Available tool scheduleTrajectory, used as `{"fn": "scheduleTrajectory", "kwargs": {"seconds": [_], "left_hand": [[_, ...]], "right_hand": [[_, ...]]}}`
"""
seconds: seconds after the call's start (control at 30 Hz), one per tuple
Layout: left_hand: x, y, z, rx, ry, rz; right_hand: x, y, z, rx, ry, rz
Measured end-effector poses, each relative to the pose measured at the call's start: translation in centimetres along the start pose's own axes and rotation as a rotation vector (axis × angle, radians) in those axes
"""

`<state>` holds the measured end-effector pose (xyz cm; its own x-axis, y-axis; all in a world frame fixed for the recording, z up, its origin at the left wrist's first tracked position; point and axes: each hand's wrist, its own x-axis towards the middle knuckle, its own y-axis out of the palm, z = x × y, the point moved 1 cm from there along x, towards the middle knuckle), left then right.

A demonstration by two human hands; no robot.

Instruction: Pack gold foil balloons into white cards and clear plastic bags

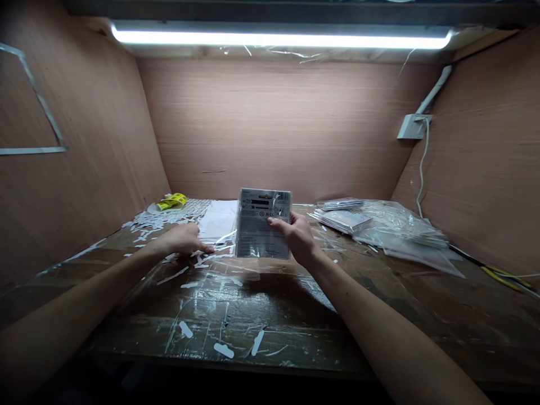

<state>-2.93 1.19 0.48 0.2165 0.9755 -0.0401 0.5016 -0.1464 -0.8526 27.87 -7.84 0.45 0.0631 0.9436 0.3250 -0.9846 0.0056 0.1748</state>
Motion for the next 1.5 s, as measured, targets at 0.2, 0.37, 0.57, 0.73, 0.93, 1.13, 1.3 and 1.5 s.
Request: {"fn": "scheduleTrajectory", "kwargs": {"seconds": [0.2, 0.37, 0.57, 0.73, 0.93, 1.13, 1.3, 1.5], "left_hand": [[-0.2, -0.8, 0.0, 0.105, -0.063, 0.032], [-1.4, -0.8, -1.0, 0.296, -0.029, -0.062], [-1.3, -0.9, -0.3, 0.039, -0.057, -0.004], [-0.5, -2.1, 0.4, -0.171, 0.020, -0.200], [-0.1, -1.9, -0.7, -0.529, 0.139, -0.330], [-0.9, -0.8, -2.5, -1.098, 0.159, -0.283], [-1.9, 0.0, -3.9, -1.396, 0.243, -0.256], [-2.4, -1.8, -3.5, -1.073, 0.528, -0.564]], "right_hand": [[0.0, 0.0, -0.9, -0.046, 0.040, 0.001], [-0.3, 0.6, -1.1, -0.030, 0.071, 0.034], [-0.7, 1.0, -1.6, -0.026, 0.099, 0.055], [-0.8, 1.2, -1.4, -0.030, 0.111, 0.054], [-1.2, 1.3, -0.7, -0.012, 0.148, 0.107], [-1.2, 1.1, -1.2, -0.031, 0.253, 0.358], [-1.3, 1.4, -1.4, -0.015, 0.276, 0.427], [-1.6, 1.7, -1.1, -0.015, 0.233, 0.477]]}}
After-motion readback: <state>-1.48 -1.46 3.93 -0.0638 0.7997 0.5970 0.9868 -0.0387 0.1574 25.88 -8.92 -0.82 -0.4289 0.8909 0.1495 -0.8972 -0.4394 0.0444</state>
